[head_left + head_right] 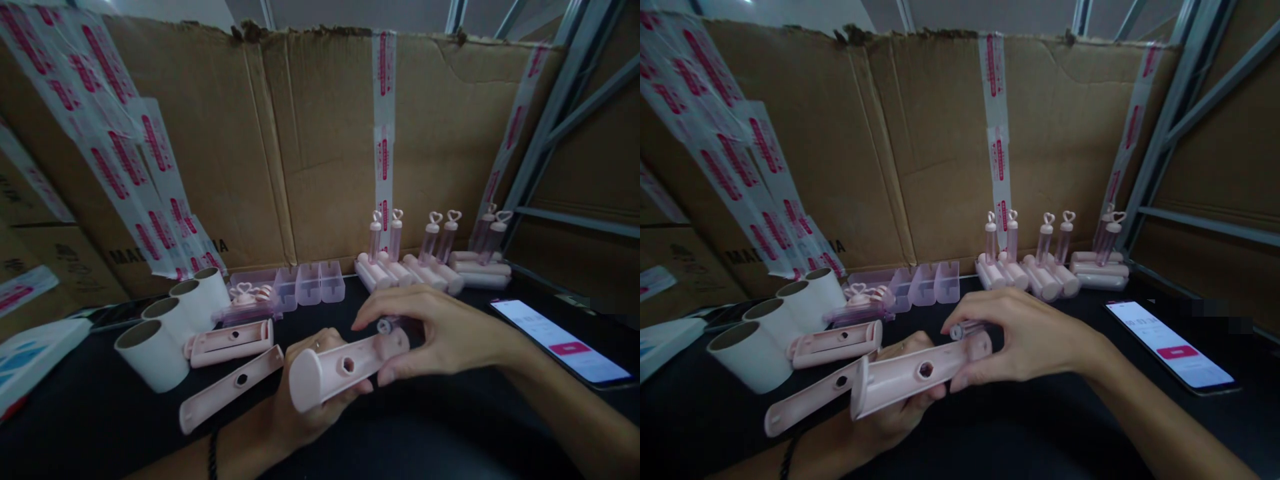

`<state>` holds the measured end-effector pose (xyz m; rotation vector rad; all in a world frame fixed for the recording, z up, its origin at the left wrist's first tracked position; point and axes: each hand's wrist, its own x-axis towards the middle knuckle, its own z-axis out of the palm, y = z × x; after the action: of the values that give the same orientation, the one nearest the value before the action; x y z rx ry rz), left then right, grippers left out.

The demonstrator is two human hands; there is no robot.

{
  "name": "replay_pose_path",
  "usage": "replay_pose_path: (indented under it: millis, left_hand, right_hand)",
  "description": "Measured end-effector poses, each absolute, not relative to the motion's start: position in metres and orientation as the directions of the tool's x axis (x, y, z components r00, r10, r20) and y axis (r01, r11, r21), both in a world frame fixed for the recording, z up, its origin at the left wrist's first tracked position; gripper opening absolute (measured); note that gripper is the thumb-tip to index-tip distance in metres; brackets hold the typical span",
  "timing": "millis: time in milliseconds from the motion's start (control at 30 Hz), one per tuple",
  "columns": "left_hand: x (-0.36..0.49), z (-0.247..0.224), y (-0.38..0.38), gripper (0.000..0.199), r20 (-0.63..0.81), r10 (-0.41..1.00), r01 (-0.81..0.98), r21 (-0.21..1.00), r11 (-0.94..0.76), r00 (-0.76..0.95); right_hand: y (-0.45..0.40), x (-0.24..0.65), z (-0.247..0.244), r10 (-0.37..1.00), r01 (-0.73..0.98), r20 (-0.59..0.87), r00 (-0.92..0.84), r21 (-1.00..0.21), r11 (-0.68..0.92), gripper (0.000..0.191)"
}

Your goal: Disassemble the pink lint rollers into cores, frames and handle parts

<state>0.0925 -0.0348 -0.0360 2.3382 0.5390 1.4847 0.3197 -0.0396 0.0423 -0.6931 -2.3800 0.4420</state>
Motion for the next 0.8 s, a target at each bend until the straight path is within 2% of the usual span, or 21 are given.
replay_pose_path:
  millis: [100, 200, 267, 333, 400, 433, 567, 700, 800]
  left_hand:
    - [0.092, -0.039, -0.033, 0.035, 0.798, 0.458, 0.126, 0.446, -0.886, 0.392]
    - [0.091, -0.040, -0.033, 0.030, 0.824, 0.419, 0.241, 0.349, -0.906, 0.381]
    - [0.091, -0.039, -0.034, 0.025, 0.843, 0.372, 0.309, 0.261, -0.914, 0.388]
    - [0.091, -0.037, -0.035, 0.014, 0.844, 0.322, 0.307, 0.199, -0.931, 0.429]
    - [0.092, -0.036, -0.036, 0.004, 0.832, 0.268, 0.262, 0.154, -0.953, 0.485]
    - [0.092, -0.036, -0.037, 0.007, 0.826, 0.237, 0.239, 0.128, -0.963, 0.512]
    - [0.094, -0.036, -0.040, 0.012, 0.797, 0.075, 0.133, -0.007, -0.991, 0.600]
    - [0.094, -0.038, -0.042, 0.007, 0.727, -0.074, 0.101, -0.195, -0.976, 0.683]
    - [0.094, -0.040, -0.043, 0.012, 0.681, -0.185, 0.063, -0.321, -0.945, 0.709]
  right_hand:
    - [-0.036, 0.316, 0.038, 0.576, 0.364, 0.383, -0.722, -0.497, 0.788, 0.034]
    - [-0.034, 0.320, 0.038, 0.589, 0.356, 0.425, -0.688, -0.509, 0.784, 0.026]
    - [-0.031, 0.328, 0.038, 0.646, 0.382, 0.536, -0.543, -0.528, 0.759, 0.025]
    - [-0.023, 0.336, 0.038, 0.716, 0.426, 0.631, -0.298, -0.584, 0.692, 0.027]
    - [-0.014, 0.339, 0.033, 0.753, 0.479, 0.649, -0.112, -0.628, 0.613, 0.031]
    - [-0.009, 0.338, 0.029, 0.758, 0.516, 0.646, -0.090, -0.621, 0.590, 0.033]
    - [0.005, 0.318, 0.005, 0.780, 0.630, 0.558, -0.282, -0.506, 0.589, 0.033]
    - [0.009, 0.291, -0.014, 0.820, 0.601, 0.380, -0.428, -0.558, 0.572, 0.035]
    - [0.014, 0.277, -0.018, 0.804, 0.620, 0.337, -0.489, -0.514, 0.593, 0.034]
